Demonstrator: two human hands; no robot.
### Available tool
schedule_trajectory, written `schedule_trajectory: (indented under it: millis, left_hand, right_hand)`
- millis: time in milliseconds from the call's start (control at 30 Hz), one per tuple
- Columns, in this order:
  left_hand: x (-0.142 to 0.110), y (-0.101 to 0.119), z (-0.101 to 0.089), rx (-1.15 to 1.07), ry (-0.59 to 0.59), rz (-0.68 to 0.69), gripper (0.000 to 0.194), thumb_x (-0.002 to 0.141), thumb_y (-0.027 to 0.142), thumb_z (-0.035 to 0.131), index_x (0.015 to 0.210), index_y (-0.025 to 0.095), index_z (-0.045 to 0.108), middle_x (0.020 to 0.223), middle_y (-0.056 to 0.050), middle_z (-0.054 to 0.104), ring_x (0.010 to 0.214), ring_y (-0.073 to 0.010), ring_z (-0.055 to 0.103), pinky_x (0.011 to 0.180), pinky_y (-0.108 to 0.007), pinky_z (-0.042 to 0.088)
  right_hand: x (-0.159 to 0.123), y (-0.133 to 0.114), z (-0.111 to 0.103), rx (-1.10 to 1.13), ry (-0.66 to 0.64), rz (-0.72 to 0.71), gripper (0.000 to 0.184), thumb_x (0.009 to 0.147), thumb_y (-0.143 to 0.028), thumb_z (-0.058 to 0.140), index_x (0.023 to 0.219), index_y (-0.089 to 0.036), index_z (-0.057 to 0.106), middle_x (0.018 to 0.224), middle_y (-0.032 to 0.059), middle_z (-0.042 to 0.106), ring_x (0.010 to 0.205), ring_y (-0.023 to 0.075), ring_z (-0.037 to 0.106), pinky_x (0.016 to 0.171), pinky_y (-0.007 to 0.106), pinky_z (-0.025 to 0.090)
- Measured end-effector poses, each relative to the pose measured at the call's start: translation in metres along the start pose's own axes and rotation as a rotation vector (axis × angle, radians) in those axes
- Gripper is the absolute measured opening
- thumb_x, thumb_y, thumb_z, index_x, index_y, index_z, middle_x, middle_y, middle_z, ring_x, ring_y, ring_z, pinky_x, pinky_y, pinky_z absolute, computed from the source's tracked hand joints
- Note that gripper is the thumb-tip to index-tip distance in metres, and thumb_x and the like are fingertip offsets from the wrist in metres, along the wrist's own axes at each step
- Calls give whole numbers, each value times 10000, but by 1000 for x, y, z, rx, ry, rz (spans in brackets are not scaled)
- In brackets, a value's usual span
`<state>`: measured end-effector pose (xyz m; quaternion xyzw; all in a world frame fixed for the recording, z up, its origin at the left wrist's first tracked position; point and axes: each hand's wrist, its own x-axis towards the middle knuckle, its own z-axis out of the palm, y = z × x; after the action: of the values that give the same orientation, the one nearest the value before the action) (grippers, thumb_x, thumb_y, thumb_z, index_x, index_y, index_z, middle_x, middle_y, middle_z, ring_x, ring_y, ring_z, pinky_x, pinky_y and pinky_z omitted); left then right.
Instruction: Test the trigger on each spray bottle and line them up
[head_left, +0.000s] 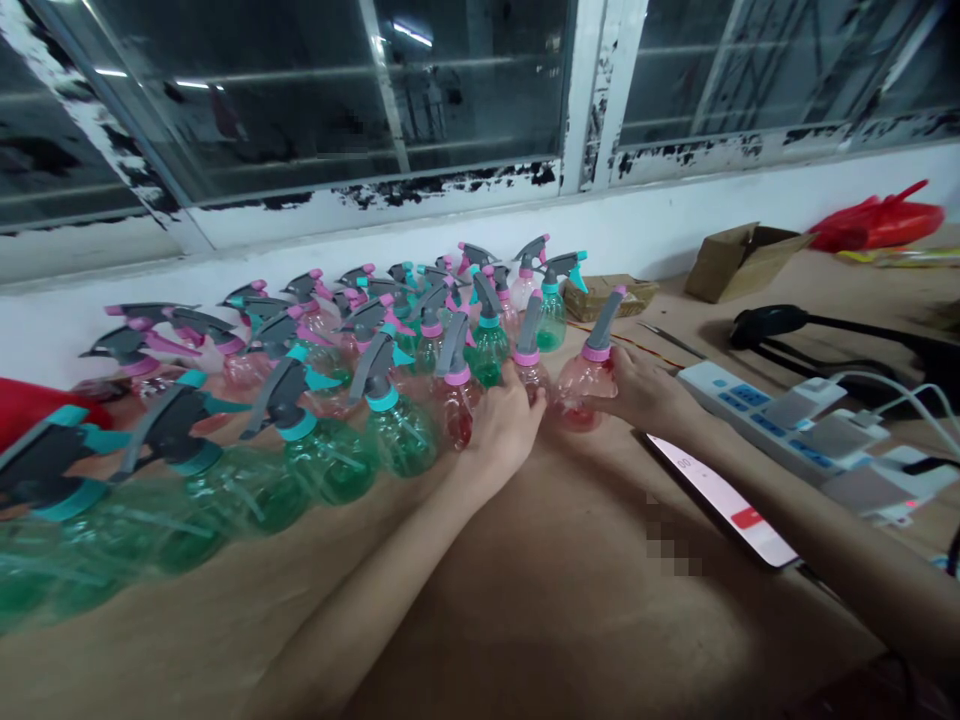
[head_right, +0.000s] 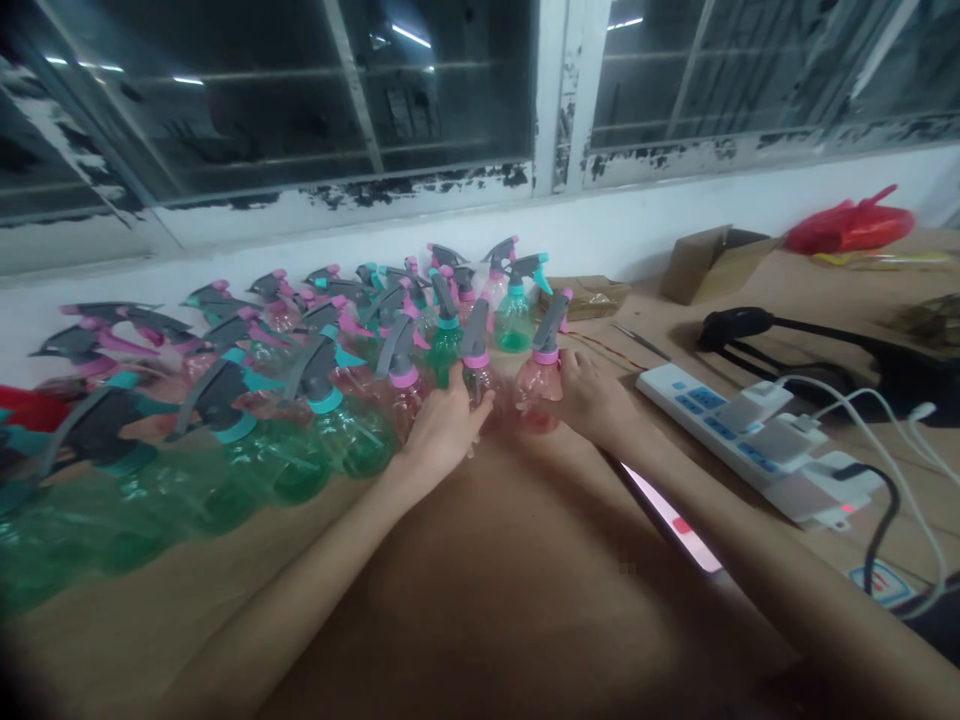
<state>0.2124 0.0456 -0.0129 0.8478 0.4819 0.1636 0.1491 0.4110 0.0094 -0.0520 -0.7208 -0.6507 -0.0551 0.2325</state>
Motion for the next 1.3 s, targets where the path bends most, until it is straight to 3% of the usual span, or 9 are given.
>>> schedule_trajectory:
  millis: [167, 300, 533, 633, 933, 1300]
  left_hand:
    - [-4, 3, 0, -33, -6, 1, 649, 893, 334, 411, 1386, -30, 197, 439, 16, 525, 484, -222, 586, 566, -321, 452]
    - [-16, 5, -5, -53, -8, 27, 726, 881, 349, 431, 1426, 5, 95, 459, 27, 526, 476, -208, 570, 578, -316, 449]
    - [-65, -6, -5, -5, 3, 154, 613, 870, 310, 445, 1401, 82, 241, 573, -5, 589, 505, -197, 566, 521, -293, 399]
    - [-87, -15, 1, -9, -22, 174, 564, 861, 294, 464, 1369, 116, 295, 590, 20, 595, 489, -167, 570, 490, -263, 378]
    - [-120, -36, 3, -105, -40, 144, 456, 853, 272, 459, 1287, 172, 359, 613, 50, 575, 477, -130, 573, 482, -232, 405]
    - [-125, -46, 9, -109, -48, 126, 390, 848, 287, 473, 1216, 208, 373, 630, 53, 587, 460, -134, 571, 456, -240, 387]
  right_hand:
    - [-4, -4, -3, 25, 28, -15, 619, 722, -619, 531, 1131, -159, 459, 1081, 174, 587, 1015, 342, 553, 795, 432, 444]
    - [-26, 5, -9, 21, 74, 38, 828, 715, -706, 477, 1268, -99, 374, 1200, 228, 545, 1101, 366, 521, 872, 482, 419]
    - [-110, 43, -11, -219, 54, 179, 846, 738, -761, 375, 1224, -75, 464, 1140, 245, 595, 1077, 407, 530, 891, 517, 394]
    - [-129, 54, -3, -253, 37, 251, 891, 726, -776, 350, 1216, -42, 471, 1084, 259, 608, 1014, 412, 559, 845, 506, 417]
    - [-133, 59, 10, -223, 94, 344, 926, 681, -801, 383, 1208, -42, 458, 1032, 263, 608, 959, 415, 570, 765, 490, 436]
    - [-129, 57, 9, -197, 150, 388, 875, 718, -779, 338, 1143, -23, 454, 1006, 262, 591, 1001, 390, 530, 790, 458, 427]
